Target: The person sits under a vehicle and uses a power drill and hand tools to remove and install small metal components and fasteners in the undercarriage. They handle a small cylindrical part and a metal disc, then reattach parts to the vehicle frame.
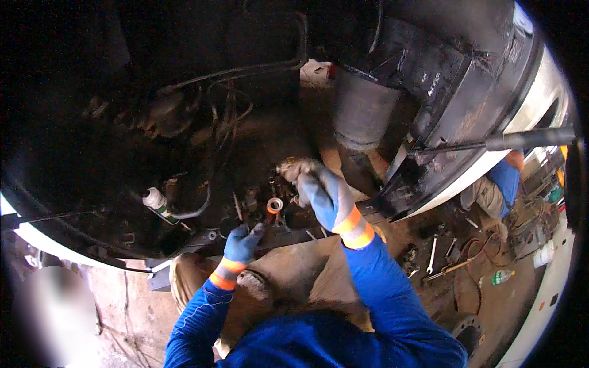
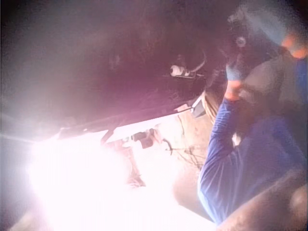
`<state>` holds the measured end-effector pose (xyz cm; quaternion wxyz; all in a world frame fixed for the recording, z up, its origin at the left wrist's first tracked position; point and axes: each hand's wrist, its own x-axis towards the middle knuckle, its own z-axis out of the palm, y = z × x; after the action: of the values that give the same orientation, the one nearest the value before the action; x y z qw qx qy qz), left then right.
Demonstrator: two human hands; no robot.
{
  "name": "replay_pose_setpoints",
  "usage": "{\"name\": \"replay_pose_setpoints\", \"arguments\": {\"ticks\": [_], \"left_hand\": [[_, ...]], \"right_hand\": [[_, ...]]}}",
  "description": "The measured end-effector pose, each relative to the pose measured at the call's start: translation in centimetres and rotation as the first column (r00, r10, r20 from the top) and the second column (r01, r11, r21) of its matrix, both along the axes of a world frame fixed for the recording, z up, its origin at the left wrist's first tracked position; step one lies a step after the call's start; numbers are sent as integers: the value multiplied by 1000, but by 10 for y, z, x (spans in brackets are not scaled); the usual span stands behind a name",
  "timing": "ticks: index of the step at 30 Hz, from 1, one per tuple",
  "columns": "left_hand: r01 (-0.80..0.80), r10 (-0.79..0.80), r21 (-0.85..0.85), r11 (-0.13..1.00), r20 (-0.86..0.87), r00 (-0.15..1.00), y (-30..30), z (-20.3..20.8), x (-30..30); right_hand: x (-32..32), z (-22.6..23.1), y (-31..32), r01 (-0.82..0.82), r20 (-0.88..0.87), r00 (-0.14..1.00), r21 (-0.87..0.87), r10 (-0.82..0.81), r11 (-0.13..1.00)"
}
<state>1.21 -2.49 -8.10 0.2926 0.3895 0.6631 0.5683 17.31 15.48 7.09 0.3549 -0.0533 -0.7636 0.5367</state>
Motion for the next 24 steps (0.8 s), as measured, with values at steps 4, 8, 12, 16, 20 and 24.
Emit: {"name": "replay_pose_setpoints", "arguments": {"ticks": [4,8,12,16,20,24], "left_hand": [[-197,80,241,950,423,902,15,78,17],[27,-189,346,938,443,876,22,118,19],[149,-299,342,928,442,846,10,110,20],[165,-261,260,951,398,879,8,75,8],[187,-299,272,944,465,833,19,68,0],[150,-257,222,964,612,748,26,51,-4]], "right_hand": [[4,-2,-17,118,-105,991,440,-79,890],[-1,-1,-22,117,-36,993,482,-114,868],[-14,-30,-31,59,-26,998,354,-54,933],[-26,-57,-32,79,36,994,386,-101,919],[-32,-60,-26,125,94,979,435,-183,891],[-31,-80,-24,51,329,941,80,-75,995]]}}
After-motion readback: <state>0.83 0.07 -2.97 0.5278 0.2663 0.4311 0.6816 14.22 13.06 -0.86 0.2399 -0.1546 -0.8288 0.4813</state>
